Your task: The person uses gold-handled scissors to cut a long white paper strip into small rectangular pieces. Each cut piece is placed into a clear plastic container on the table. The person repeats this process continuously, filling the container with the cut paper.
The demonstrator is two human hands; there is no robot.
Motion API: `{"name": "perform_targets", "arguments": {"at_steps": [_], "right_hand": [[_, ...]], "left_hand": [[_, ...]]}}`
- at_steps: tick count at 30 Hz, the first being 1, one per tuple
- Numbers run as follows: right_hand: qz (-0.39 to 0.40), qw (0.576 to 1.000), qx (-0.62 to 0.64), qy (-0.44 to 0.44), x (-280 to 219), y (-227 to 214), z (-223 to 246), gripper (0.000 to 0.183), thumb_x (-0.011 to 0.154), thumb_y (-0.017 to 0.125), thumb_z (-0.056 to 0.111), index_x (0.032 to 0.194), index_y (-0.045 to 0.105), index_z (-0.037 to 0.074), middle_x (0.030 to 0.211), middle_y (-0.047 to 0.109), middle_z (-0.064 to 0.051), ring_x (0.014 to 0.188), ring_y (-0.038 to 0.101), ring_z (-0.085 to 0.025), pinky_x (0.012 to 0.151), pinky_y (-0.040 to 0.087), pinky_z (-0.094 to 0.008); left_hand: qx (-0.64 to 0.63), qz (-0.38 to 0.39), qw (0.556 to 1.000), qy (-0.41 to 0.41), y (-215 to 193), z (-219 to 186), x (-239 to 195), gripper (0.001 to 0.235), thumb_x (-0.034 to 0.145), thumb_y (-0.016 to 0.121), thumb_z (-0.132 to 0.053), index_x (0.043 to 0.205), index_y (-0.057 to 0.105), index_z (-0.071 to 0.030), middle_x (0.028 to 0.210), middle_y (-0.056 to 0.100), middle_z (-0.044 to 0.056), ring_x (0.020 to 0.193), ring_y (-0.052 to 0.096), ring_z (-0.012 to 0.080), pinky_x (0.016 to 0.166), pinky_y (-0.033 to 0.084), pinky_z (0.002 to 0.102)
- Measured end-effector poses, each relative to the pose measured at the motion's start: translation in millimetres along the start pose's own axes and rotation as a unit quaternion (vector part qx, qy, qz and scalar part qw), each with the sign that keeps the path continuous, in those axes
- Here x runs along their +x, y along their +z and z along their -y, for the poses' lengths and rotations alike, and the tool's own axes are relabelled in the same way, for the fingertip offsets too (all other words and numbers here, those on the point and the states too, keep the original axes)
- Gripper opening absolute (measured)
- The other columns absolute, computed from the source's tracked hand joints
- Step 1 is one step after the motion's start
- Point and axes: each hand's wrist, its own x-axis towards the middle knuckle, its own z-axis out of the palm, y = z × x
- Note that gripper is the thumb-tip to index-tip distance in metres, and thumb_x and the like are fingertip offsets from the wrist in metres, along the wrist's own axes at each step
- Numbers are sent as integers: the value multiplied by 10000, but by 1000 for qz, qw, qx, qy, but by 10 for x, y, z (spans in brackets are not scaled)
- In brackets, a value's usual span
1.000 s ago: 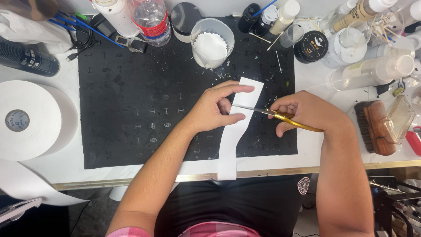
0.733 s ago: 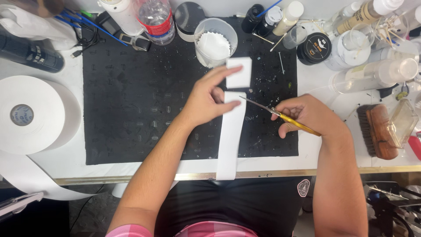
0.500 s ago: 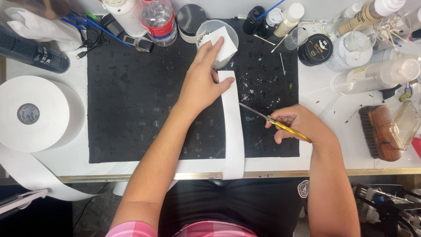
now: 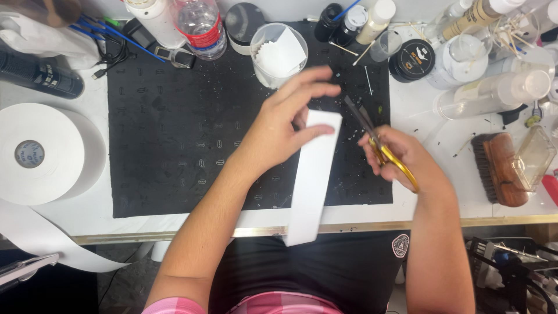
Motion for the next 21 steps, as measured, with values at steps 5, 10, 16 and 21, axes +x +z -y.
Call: {"name": "perform_targets", "arguments": {"at_steps": [5, 10, 16, 21], "right_hand": [[-62, 980, 39, -185, 123, 491, -82, 465, 796, 755, -94, 1215, 583, 14, 944, 659, -75, 781, 666, -130, 644, 557, -257], [-170, 959, 60, -221, 279, 722, -88, 403, 853, 748, -102, 1199, 572, 5, 882, 634, -54, 691, 614, -95, 589, 516, -242], [-179, 961, -3, -212, 258, 684, -88, 383, 880, 754, -9, 1209, 564, 43, 963, 624, -35, 809, 609, -99, 668, 514, -251], [10, 984, -152, -93, 1, 272, 201, 505, 798, 801, 116, 1243, 562, 103, 1082, 627, -14, 942, 551, -120, 848, 505, -283]], "left_hand": [[-59, -19, 998, 21, 269, 45, -48, 471, 857, 885, -108, 1252, 630, -76, 1422, 596, 66, 796, 575, 50, 717, 540, 213], [-118, -29, 992, -30, 405, 260, -153, 475, 834, 855, -119, 1208, 573, -44, 1330, 581, 64, 823, 655, 10, 667, 537, 197], [-210, 38, 968, -131, 412, 542, -293, 275, 937, 797, -16, 1190, 688, -28, 1109, 692, 49, 762, 609, -6, 668, 476, 173], [-173, 14, 980, -96, 241, 560, -224, 395, 900, 732, 48, 1276, 723, -73, 1192, 689, 28, 635, 500, -24, 545, 378, 172]]}}
